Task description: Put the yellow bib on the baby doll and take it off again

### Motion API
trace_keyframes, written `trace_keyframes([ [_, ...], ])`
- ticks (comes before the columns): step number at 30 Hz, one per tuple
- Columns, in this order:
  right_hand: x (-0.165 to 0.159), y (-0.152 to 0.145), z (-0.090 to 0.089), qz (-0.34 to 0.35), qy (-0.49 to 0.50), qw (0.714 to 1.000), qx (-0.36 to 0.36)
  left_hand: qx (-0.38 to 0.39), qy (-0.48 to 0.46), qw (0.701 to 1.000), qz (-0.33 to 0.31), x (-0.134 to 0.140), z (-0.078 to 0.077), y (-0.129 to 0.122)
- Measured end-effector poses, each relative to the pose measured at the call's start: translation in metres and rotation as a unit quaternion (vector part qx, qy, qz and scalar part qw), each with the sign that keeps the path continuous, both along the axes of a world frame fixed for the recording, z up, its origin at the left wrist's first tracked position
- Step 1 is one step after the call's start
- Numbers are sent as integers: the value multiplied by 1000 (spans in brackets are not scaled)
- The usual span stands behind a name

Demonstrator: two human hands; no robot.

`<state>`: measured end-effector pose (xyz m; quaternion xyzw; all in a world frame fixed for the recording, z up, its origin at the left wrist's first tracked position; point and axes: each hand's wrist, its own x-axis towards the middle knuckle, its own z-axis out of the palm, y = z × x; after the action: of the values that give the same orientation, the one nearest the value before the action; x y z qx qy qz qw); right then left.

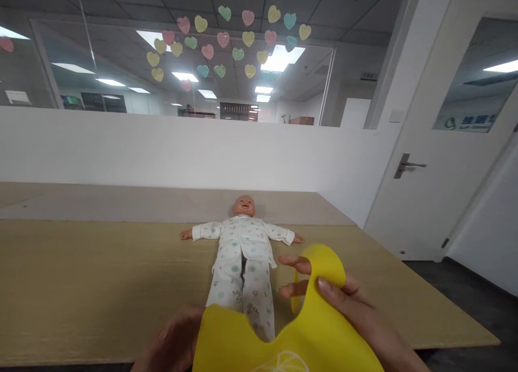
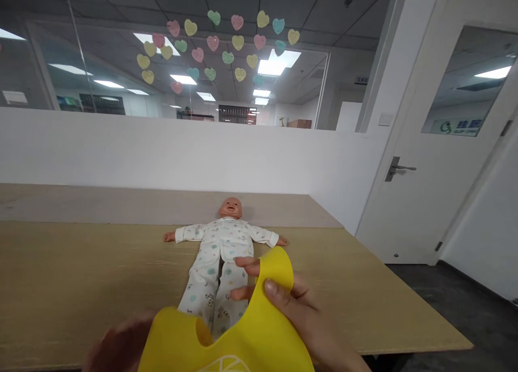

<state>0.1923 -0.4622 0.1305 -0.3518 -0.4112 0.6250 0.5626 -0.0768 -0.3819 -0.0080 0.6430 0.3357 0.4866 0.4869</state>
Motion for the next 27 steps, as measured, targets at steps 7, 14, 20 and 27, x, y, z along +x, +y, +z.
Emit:
trace_keyframes([
  [7,3,53,7,-9,-3,1000,13,-256,-138,957,-14,23,95,18],
  [14,5,135,31,-62,-29,996,54,-161,-114,980,-3,34,133,99],
  [20,16,229,19,-68,-19,995,64,-139,-115,984,8,51,122,187],
  [27,24,313,-27,-132,-60,989,-18,-144,-27,989,36,69,80,262],
])
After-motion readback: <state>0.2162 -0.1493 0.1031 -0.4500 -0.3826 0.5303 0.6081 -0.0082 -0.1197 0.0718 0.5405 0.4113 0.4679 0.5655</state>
